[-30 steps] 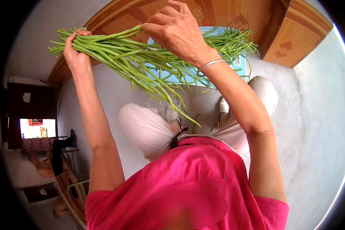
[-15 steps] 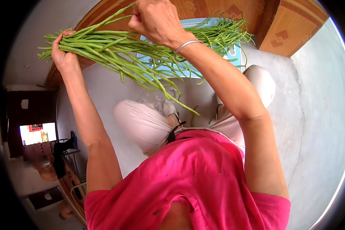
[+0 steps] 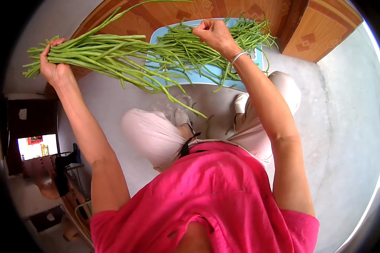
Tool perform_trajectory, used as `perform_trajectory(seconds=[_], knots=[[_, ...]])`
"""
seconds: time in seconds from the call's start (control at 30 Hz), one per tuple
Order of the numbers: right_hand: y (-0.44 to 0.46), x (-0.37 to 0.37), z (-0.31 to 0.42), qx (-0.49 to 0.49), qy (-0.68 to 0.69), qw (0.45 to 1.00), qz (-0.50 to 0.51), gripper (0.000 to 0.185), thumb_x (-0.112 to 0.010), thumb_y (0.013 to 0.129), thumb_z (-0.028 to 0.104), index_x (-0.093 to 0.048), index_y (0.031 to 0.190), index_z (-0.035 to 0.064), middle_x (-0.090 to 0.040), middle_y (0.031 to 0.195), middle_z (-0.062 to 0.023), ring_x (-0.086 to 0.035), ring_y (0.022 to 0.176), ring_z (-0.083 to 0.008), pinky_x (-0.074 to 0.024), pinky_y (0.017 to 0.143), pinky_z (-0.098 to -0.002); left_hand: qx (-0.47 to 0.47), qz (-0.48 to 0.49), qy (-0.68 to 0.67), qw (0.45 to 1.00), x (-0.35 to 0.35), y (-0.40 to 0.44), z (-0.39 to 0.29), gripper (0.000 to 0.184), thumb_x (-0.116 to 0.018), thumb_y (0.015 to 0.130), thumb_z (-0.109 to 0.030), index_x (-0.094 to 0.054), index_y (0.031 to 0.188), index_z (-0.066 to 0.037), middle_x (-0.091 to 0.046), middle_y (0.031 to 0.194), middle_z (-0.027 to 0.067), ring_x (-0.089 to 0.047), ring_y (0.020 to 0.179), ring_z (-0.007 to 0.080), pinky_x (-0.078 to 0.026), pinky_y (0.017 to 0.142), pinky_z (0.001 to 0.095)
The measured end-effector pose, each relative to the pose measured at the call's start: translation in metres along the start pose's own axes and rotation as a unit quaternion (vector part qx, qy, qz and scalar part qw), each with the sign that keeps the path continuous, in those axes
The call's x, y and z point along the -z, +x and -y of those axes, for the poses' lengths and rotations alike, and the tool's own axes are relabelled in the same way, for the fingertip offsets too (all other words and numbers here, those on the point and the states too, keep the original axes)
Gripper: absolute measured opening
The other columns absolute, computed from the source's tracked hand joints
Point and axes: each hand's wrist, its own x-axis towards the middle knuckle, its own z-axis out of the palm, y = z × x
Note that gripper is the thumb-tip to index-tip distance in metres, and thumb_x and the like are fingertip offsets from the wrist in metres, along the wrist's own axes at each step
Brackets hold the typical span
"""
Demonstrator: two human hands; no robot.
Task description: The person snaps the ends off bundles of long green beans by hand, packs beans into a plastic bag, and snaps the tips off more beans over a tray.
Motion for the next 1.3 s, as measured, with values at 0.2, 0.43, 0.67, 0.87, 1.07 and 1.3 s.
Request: perform_trajectory(seconds=[0.2,0.43,0.67,0.87,1.07,1.3], knots=[[-0.044,-0.007,-0.057,0.106,-0.292,0.914,0.263,0.03,-0.062,0.074,0.007,-0.067,0.103,0.0008,-0.07,0.09,-0.0125,-0.066,0.081,-0.0235,-0.0529,0.077,-0.0316,-0.008,0.014,0.045,0.999,0.016,-0.003,-0.001,0.016,-0.052,0.076,0.006,-0.049,0.091,0.011,-0.049,0.085,0.0169,-0.05,0.077,0.0265,-0.048,0.076,0.039],[-0.009,0.029,0.026,0.05,-0.191,0.979,0.046,0.028,-0.064,0.088,0.019,-0.066,0.106,-0.0015,-0.069,0.098,-0.0109,-0.064,0.095,-0.0172,-0.0489,0.086,-0.028,0.003,0.016,0.138,0.99,0.007,-0.023,0.029,0.024,-0.062,0.079,0.003,-0.055,0.1,0.009,-0.057,0.081,0.0139,-0.058,0.075,0.0237,-0.052,0.072,0.0367],[-0.002,-0.01,0.133,0.286,-0.065,0.956,0.002,0.076,-0.076,0.074,0.045,-0.051,0.127,-0.0043,-0.055,0.128,-0.0207,-0.051,0.121,-0.0302,-0.04,0.102,-0.0386,0.057,0.063,0.196,0.977,-0.015,-0.039,0.059,0.033,-0.066,0.077,0.0,-0.056,0.108,0.007,-0.061,0.08,0.0113,-0.061,0.074,0.0191,-0.052,0.069,0.0317],[-0.006,-0.072,0.132,0.272,-0.124,0.946,0.125,0.114,-0.08,0.062,0.055,-0.028,0.138,-0.0117,-0.035,0.141,-0.0296,-0.036,0.132,-0.0382,-0.0318,0.109,-0.0412,0.103,0.105,0.199,0.969,-0.031,-0.051,0.075,0.037,-0.061,0.08,-0.001,-0.05,0.115,0.004,-0.058,0.085,0.0099,-0.059,0.081,0.0205,-0.051,0.076,0.0328],[-0.014,-0.098,0.125,0.244,-0.048,0.961,0.117,0.101,-0.084,0.062,0.038,-0.033,0.136,-0.0054,-0.053,0.121,-0.0271,-0.055,0.111,-0.0373,-0.0448,0.093,-0.0416,0.104,0.085,0.186,0.973,-0.038,-0.052,0.095,0.039,-0.062,0.077,0.003,-0.052,0.115,0.003,-0.058,0.087,0.0091,-0.059,0.077,0.0187,-0.051,0.073,0.0318],[-0.012,-0.107,0.114,0.172,-0.104,0.978,0.061,0.051,-0.071,0.071,0.023,-0.046,0.107,-0.0041,-0.061,0.078,-0.025,-0.061,0.075,-0.042,-0.048,0.068,-0.046,0.083,0.051,0.186,0.978,-0.034,-0.054,0.112,0.035,-0.066,0.07,0.008,-0.057,0.103,0.003,-0.061,0.088,0.009,-0.06,0.067,0.0178,-0.05,0.062,0.0305]])
